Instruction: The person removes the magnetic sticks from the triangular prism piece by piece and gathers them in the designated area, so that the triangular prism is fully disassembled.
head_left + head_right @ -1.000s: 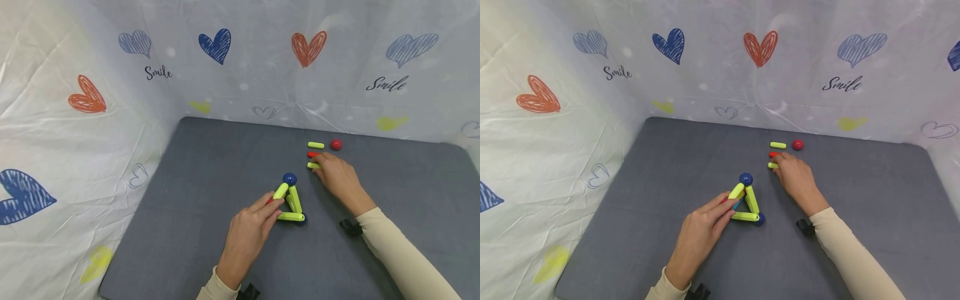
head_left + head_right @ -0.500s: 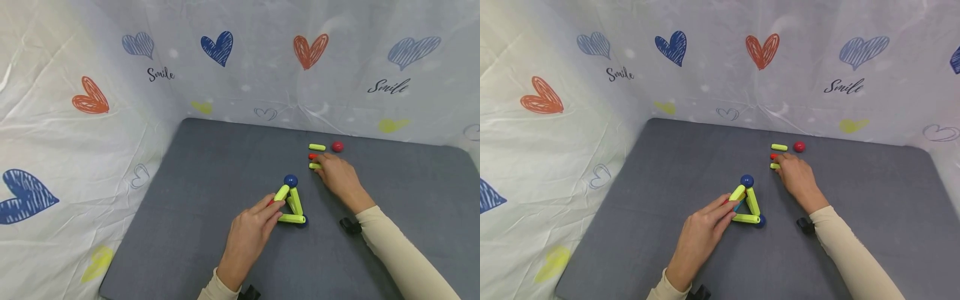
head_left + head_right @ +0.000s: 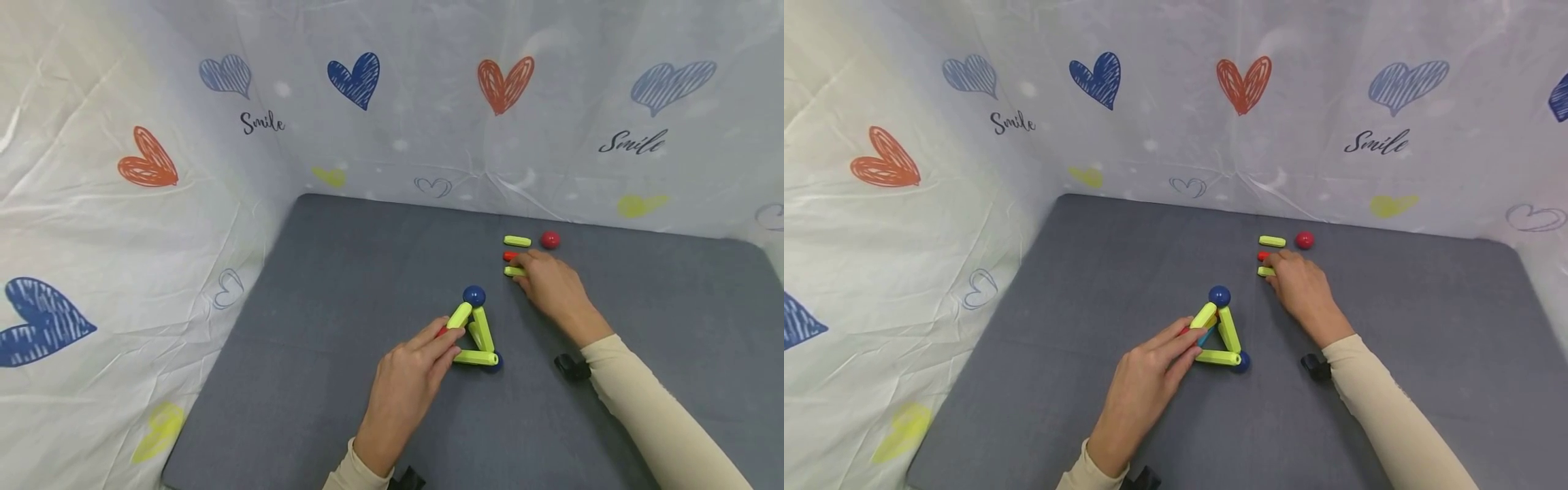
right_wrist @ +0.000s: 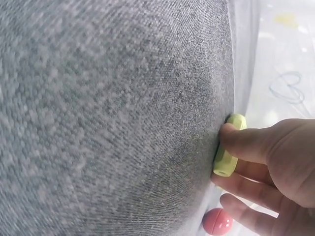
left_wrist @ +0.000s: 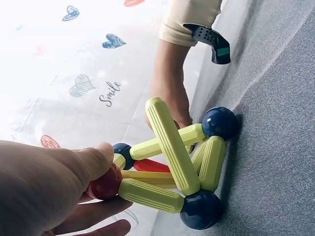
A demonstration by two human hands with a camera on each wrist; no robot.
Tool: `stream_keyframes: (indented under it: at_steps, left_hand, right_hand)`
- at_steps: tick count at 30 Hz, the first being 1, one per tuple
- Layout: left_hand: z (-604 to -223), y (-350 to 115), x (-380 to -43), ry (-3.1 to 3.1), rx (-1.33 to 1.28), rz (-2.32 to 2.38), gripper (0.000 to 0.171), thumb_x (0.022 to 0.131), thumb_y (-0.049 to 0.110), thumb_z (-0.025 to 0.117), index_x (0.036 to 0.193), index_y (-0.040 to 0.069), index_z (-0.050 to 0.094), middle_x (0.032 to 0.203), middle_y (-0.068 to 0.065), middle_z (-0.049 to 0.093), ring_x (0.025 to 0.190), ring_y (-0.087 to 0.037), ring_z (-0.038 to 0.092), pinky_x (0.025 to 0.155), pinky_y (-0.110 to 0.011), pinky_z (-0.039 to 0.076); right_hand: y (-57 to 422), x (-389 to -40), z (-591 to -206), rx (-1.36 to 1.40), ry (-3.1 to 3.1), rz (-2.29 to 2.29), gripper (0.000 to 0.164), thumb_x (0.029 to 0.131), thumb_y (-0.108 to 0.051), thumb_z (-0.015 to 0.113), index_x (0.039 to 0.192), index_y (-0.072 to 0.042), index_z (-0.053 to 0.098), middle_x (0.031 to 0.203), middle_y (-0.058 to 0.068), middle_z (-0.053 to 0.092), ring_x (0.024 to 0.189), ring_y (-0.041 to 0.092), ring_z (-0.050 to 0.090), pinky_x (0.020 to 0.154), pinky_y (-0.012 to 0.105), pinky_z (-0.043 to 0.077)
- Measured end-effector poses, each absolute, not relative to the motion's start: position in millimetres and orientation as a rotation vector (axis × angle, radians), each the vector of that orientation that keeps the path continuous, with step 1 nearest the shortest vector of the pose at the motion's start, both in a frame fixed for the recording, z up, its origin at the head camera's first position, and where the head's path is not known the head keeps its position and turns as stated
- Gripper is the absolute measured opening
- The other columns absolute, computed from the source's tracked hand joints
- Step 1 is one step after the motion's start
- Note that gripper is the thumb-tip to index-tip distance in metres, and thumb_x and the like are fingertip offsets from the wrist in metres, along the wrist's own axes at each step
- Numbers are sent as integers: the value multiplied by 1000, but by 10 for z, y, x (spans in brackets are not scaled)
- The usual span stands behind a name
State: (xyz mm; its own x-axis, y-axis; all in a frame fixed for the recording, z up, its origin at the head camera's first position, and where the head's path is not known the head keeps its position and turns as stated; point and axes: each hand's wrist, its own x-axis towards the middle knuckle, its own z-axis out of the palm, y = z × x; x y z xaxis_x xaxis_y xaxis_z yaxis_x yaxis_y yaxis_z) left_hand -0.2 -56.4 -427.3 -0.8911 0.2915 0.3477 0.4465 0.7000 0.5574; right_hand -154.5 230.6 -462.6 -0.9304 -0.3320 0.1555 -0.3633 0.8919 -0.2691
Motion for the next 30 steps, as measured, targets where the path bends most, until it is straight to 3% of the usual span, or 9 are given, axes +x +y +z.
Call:
stream_keyframes:
  at_steps: [8,15,24,30]
  left_hand:
    - [-4286,-566,-6,-2671,-603,-942,35,99,25,77,134,23,75,143,1,67,108,-11,75,81,-25,61]
    - [-4283,-562,-4,-2668,-599,-952,35,99,24,78,133,23,76,142,0,68,109,-11,74,81,-26,62]
    - [-4275,-560,-4,-2677,-600,-935,34,99,25,77,133,23,76,143,-1,67,108,-12,75,82,-26,62]
    - [-4269,-560,-6,-2672,-594,-936,34,99,26,77,133,24,76,143,0,68,106,-12,75,80,-28,62]
  right_hand:
    - [2306,-1532,-4625,551,-2956,432,25,94,-7,80,117,-1,73,104,17,69,82,39,68,74,60,55]
    - [2284,-1439,-4544,535,-2918,410,28,93,-13,83,117,-2,74,109,16,71,91,38,68,80,59,54]
    - [2097,-977,-4136,571,-2840,472,27,97,-23,80,119,-7,76,111,12,74,91,31,71,74,54,58]
    - [1971,-602,-3938,675,-2737,571,25,96,-26,80,117,-14,78,109,2,77,93,21,74,71,47,60]
